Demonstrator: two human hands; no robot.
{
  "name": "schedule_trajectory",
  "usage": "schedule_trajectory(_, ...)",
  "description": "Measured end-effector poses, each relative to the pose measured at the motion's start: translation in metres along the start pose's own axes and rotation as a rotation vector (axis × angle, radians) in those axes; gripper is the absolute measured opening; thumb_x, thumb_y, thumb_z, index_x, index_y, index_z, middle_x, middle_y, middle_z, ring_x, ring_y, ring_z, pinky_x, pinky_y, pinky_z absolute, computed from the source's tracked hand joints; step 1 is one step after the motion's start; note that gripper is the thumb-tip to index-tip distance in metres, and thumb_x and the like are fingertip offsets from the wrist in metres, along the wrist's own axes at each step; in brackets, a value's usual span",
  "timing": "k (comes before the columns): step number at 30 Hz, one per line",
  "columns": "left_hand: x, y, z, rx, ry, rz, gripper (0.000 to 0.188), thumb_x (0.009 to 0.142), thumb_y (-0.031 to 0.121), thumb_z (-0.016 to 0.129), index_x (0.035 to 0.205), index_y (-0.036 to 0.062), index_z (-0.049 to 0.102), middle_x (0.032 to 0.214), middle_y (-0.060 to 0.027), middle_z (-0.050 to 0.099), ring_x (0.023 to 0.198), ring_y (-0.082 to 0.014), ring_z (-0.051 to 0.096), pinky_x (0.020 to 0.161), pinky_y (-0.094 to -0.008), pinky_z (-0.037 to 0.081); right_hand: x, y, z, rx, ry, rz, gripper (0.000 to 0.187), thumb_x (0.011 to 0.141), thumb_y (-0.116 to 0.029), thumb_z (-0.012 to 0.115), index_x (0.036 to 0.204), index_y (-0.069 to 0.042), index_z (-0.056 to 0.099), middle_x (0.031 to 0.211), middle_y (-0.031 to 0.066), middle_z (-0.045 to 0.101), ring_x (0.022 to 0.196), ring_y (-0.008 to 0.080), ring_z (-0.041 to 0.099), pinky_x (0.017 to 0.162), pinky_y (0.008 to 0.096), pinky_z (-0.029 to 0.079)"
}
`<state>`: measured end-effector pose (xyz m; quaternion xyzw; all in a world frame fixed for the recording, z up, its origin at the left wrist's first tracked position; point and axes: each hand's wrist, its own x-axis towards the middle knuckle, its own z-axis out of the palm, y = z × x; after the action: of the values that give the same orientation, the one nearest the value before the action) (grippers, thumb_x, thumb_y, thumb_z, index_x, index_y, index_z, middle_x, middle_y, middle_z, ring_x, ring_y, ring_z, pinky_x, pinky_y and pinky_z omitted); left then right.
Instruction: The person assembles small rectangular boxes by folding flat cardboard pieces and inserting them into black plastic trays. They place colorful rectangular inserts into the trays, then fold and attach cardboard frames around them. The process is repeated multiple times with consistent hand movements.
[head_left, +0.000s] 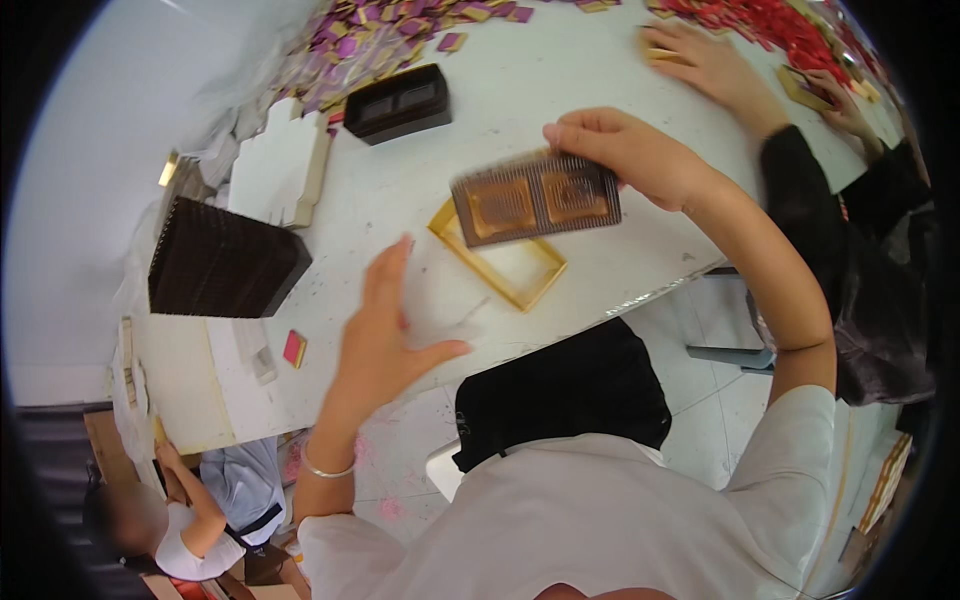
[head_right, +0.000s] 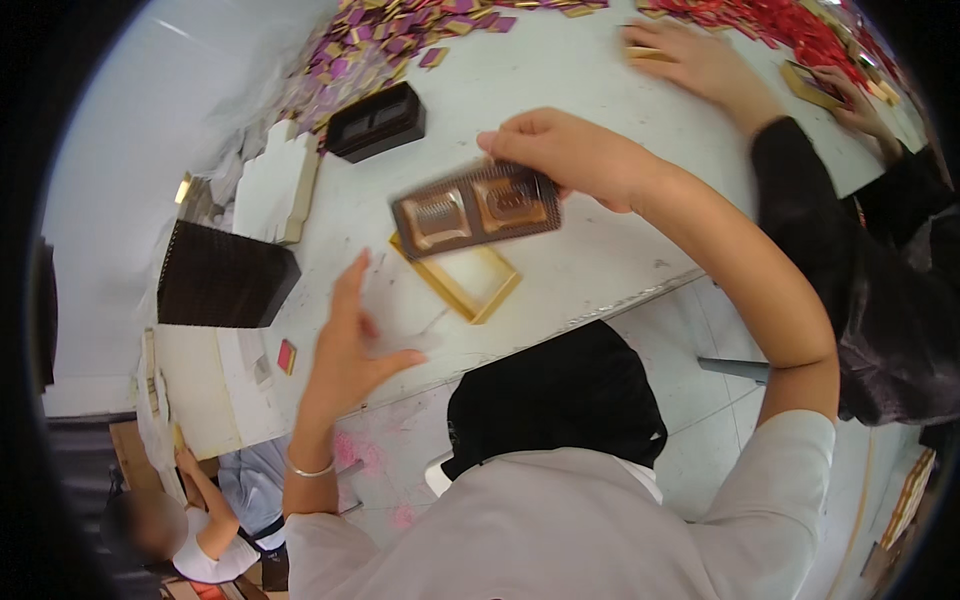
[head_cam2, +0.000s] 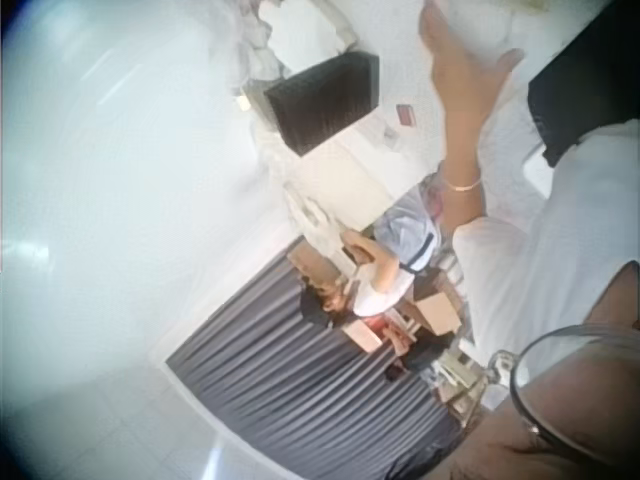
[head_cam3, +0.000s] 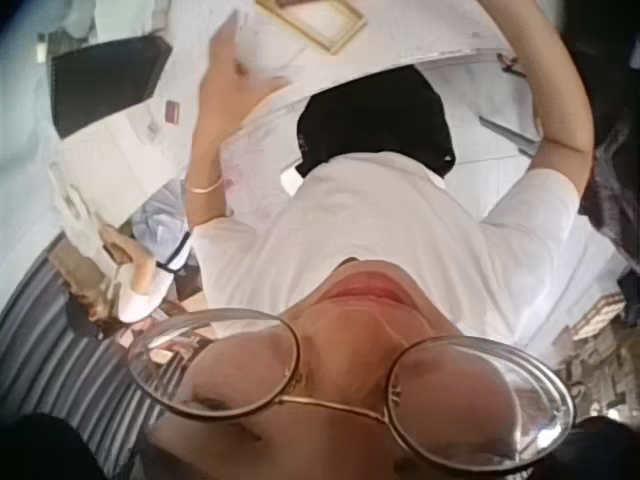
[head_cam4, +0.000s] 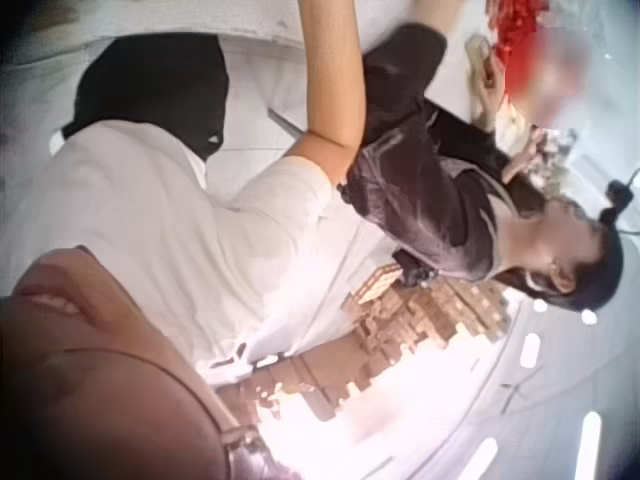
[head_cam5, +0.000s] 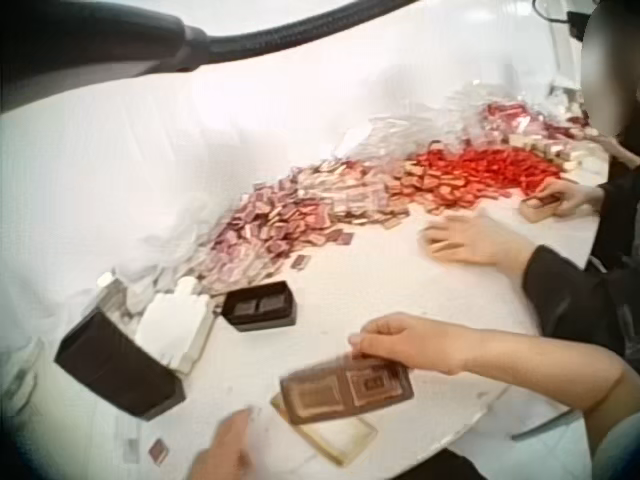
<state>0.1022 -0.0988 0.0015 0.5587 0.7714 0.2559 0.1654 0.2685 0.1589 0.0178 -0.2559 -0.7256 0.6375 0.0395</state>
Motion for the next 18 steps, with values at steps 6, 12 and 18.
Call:
schedule_trajectory(6, 0.029, 0.004, 0.007, 0.141, 0.020, 0.164, 0.104, 0.056, 0.027, 0.085, 0.143, 0.0119, 0.029, 0.148, -0.0142, 0.022, 0.099, -0.0289, 0.050, 0.082, -0.0334, 0.046, 0.007, -0.014, 0.014, -0.337, -0.022, -0.032, 0.044, 0.085, -0.050, 0.060, 0.102, -0.010, 0.052, 0.068, -0.0005, 0.047, 0.066, 0.0086, 0.047, 0.056, 0.0238, 0.037)
schedule_trajectory(12, 0.069, -0.017, -0.004, 0.010, -0.202, 0.367, 0.083, 0.062, 0.018, 0.081, 0.134, 0.0090, 0.040, 0.131, -0.0117, 0.044, 0.107, -0.0295, 0.051, 0.089, -0.0366, 0.044, -0.012, -0.008, 0.007, -0.316, -0.221, -0.131, 0.052, 0.075, -0.028, 0.075, 0.115, -0.013, 0.047, 0.091, 0.0039, 0.045, 0.078, 0.0118, 0.051, 0.064, 0.0249, 0.043)
schedule_trajectory(18, 0.069, -0.011, 0.018, -0.125, -0.118, 0.287, 0.069, 0.067, 0.014, 0.079, 0.127, 0.0073, 0.044, 0.110, -0.0092, 0.051, 0.097, -0.0237, 0.056, 0.081, -0.0319, 0.049, -0.028, 0.004, 0.021, -0.457, -0.019, -0.321, 0.026, 0.082, -0.009, 0.065, 0.107, -0.005, 0.059, 0.098, 0.0058, 0.045, 0.081, 0.0151, 0.051, 0.072, 0.0272, 0.045)
